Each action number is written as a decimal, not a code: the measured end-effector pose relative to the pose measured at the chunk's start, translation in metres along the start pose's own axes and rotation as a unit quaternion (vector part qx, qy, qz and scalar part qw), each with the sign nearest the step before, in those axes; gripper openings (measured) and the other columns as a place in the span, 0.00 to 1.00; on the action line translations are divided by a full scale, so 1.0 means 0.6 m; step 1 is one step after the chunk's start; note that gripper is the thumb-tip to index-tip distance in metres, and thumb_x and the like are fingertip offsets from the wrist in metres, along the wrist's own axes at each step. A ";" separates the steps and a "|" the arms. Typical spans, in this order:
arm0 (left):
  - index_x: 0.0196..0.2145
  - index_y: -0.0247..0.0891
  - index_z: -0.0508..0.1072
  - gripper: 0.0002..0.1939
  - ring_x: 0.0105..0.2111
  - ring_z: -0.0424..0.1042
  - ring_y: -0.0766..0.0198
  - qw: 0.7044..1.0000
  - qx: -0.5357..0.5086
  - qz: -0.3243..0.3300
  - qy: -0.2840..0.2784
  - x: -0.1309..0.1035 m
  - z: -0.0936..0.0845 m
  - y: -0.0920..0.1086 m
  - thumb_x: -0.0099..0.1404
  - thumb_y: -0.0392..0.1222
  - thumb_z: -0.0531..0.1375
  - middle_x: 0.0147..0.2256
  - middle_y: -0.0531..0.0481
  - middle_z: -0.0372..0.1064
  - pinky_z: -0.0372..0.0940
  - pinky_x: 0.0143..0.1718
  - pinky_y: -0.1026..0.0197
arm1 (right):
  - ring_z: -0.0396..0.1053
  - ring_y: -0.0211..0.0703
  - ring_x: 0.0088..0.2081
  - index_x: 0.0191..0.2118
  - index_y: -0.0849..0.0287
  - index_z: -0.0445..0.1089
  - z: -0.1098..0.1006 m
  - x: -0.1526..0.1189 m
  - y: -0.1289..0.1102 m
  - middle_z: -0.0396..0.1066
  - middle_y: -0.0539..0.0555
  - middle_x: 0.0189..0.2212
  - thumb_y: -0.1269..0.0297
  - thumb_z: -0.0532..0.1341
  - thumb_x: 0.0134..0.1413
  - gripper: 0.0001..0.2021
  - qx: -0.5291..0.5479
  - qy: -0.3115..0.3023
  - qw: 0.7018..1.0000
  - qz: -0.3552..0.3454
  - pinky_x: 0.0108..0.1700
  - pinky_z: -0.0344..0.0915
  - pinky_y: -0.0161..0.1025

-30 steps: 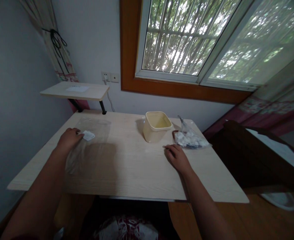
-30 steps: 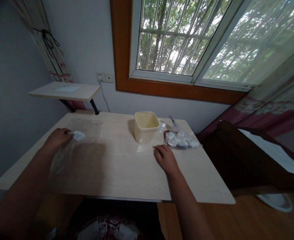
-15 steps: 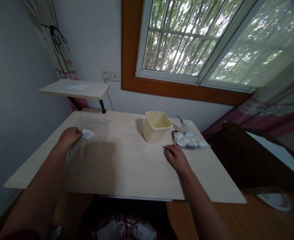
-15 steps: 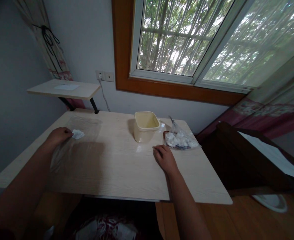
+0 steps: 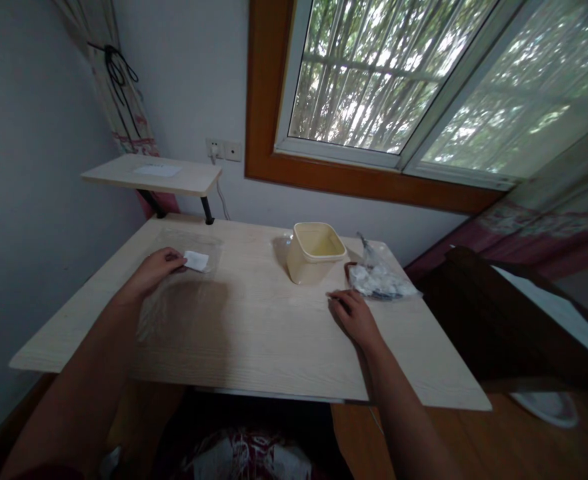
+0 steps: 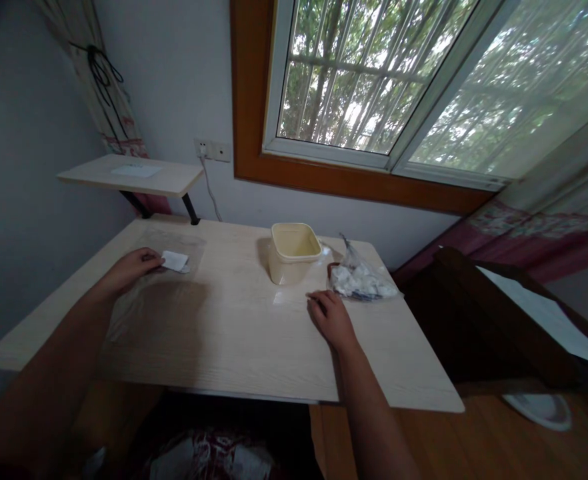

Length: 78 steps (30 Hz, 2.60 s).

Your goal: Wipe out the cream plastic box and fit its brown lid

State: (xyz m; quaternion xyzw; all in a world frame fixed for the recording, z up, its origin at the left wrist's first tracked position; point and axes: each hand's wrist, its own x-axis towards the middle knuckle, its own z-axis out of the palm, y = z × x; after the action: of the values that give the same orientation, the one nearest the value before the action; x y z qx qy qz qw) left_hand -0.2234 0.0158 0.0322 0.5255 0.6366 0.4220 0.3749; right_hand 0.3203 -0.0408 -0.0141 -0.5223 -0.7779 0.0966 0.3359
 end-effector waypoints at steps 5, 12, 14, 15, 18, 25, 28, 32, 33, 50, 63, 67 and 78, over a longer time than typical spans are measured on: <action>0.34 0.37 0.71 0.22 0.33 0.74 0.62 0.993 -0.094 0.027 -0.060 -0.017 0.061 0.018 0.48 0.52 0.71 0.33 0.50 0.74 0.67 0.36 0.61 | 0.71 0.51 0.46 0.46 0.54 0.75 0.000 0.000 -0.002 0.74 0.58 0.42 0.58 0.58 0.64 0.12 0.007 -0.001 1.000 0.008 0.53 0.65 0.49; 0.38 0.37 0.70 0.21 0.36 0.74 0.62 0.975 -0.164 0.042 -0.143 -0.036 0.156 0.044 0.50 0.48 0.70 0.36 0.50 0.73 0.67 0.39 0.60 | 0.71 0.50 0.45 0.45 0.54 0.76 0.001 -0.002 -0.016 0.76 0.57 0.41 0.56 0.58 0.63 0.12 0.062 -0.001 0.997 0.048 0.51 0.65 0.48; 0.39 0.37 0.70 0.21 0.37 0.73 0.62 0.969 -0.176 0.046 -0.165 -0.040 0.183 0.043 0.50 0.47 0.70 0.36 0.49 0.74 0.66 0.40 0.60 | 0.72 0.49 0.43 0.43 0.54 0.77 0.006 -0.001 -0.023 0.76 0.56 0.40 0.56 0.58 0.62 0.13 0.100 -0.011 0.992 0.071 0.49 0.66 0.47; 0.38 0.37 0.71 0.21 0.37 0.73 0.62 0.967 -0.181 0.049 -0.170 -0.043 0.197 0.041 0.50 0.46 0.71 0.35 0.49 0.74 0.66 0.40 0.60 | 0.72 0.49 0.42 0.43 0.54 0.77 0.009 0.000 -0.028 0.76 0.56 0.39 0.55 0.58 0.62 0.13 0.119 -0.018 0.990 0.080 0.47 0.66 0.46; 0.39 0.37 0.71 0.20 0.37 0.73 0.62 0.962 -0.202 0.056 -0.172 -0.054 0.233 0.035 0.50 0.46 0.70 0.35 0.50 0.73 0.66 0.41 0.60 | 0.72 0.48 0.39 0.41 0.54 0.78 0.024 0.004 -0.050 0.76 0.55 0.36 0.56 0.59 0.61 0.13 0.165 -0.041 0.981 0.090 0.44 0.66 0.44; 0.39 0.37 0.71 0.18 0.37 0.73 0.62 0.961 -0.194 0.084 -0.178 -0.090 0.285 0.034 0.54 0.47 0.69 0.34 0.50 0.73 0.66 0.43 0.59 | 0.72 0.47 0.42 0.44 0.54 0.77 0.082 0.027 -0.148 0.77 0.55 0.41 0.55 0.61 0.60 0.13 0.261 -0.078 0.960 0.069 0.46 0.66 0.42; 0.39 0.36 0.71 0.17 0.38 0.73 0.62 0.957 -0.191 0.095 -0.198 -0.099 0.291 0.033 0.55 0.47 0.68 0.35 0.49 0.73 0.66 0.43 0.59 | 0.71 0.45 0.40 0.49 0.54 0.76 0.118 0.044 -0.187 0.76 0.54 0.40 0.55 0.63 0.58 0.16 0.279 -0.066 0.956 0.065 0.44 0.66 0.41; 0.39 0.37 0.71 0.17 0.39 0.74 0.62 0.957 -0.190 0.103 -0.193 -0.099 0.291 0.025 0.56 0.47 0.68 0.35 0.49 0.74 0.67 0.43 0.58 | 0.68 0.41 0.32 0.44 0.56 0.75 0.162 0.062 -0.210 0.72 0.52 0.34 0.54 0.65 0.55 0.14 0.285 -0.039 0.956 0.065 0.36 0.64 0.37; 0.39 0.37 0.71 0.16 0.38 0.74 0.62 0.958 -0.190 0.103 -0.189 -0.098 0.290 0.024 0.56 0.47 0.68 0.35 0.49 0.74 0.67 0.43 0.58 | 0.66 0.41 0.31 0.42 0.56 0.76 0.169 0.064 -0.212 0.71 0.51 0.32 0.54 0.65 0.56 0.13 0.286 -0.043 0.955 0.062 0.35 0.64 0.37; 0.34 0.36 0.73 0.17 0.35 0.72 0.62 0.959 -0.243 0.010 -0.148 -0.082 0.284 0.066 0.59 0.54 0.62 0.35 0.45 0.73 0.66 0.39 0.59 | 0.64 0.41 0.30 0.36 0.58 0.74 0.146 0.074 -0.145 0.70 0.49 0.28 0.50 0.65 0.51 0.15 0.317 0.042 0.930 0.183 0.35 0.60 0.37; 0.36 0.40 0.65 0.22 0.29 0.69 0.64 0.969 -0.171 0.013 -0.180 0.022 0.357 0.218 0.62 0.62 0.59 0.30 0.50 0.66 0.61 0.29 0.63 | 0.64 0.41 0.30 0.36 0.58 0.74 0.140 0.073 -0.144 0.71 0.49 0.28 0.51 0.64 0.52 0.15 0.328 0.047 0.924 0.193 0.34 0.59 0.36; 0.35 0.40 0.63 0.22 0.24 0.65 0.67 0.972 -0.148 -0.009 -0.181 0.031 0.390 0.235 0.61 0.63 0.60 0.26 0.53 0.63 0.58 0.26 0.63 | 0.64 0.40 0.30 0.36 0.58 0.74 0.140 0.073 -0.142 0.71 0.48 0.28 0.51 0.65 0.51 0.14 0.334 0.045 0.921 0.196 0.34 0.59 0.36; 0.27 0.35 0.68 0.10 0.19 0.63 0.69 0.959 -0.151 -0.015 -0.238 0.047 0.390 0.267 0.58 0.45 0.61 0.19 0.52 0.64 0.53 0.22 0.65 | 0.64 0.41 0.30 0.35 0.58 0.73 0.142 0.073 -0.141 0.70 0.49 0.28 0.51 0.65 0.51 0.15 0.342 0.043 0.918 0.194 0.34 0.59 0.36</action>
State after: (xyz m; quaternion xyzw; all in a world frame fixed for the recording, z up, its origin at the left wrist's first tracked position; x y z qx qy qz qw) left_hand 0.0442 0.0918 0.0957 0.5387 0.4656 0.3702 0.5967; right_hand 0.1937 -0.0221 -0.0174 -0.5199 -0.5653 0.3974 0.5022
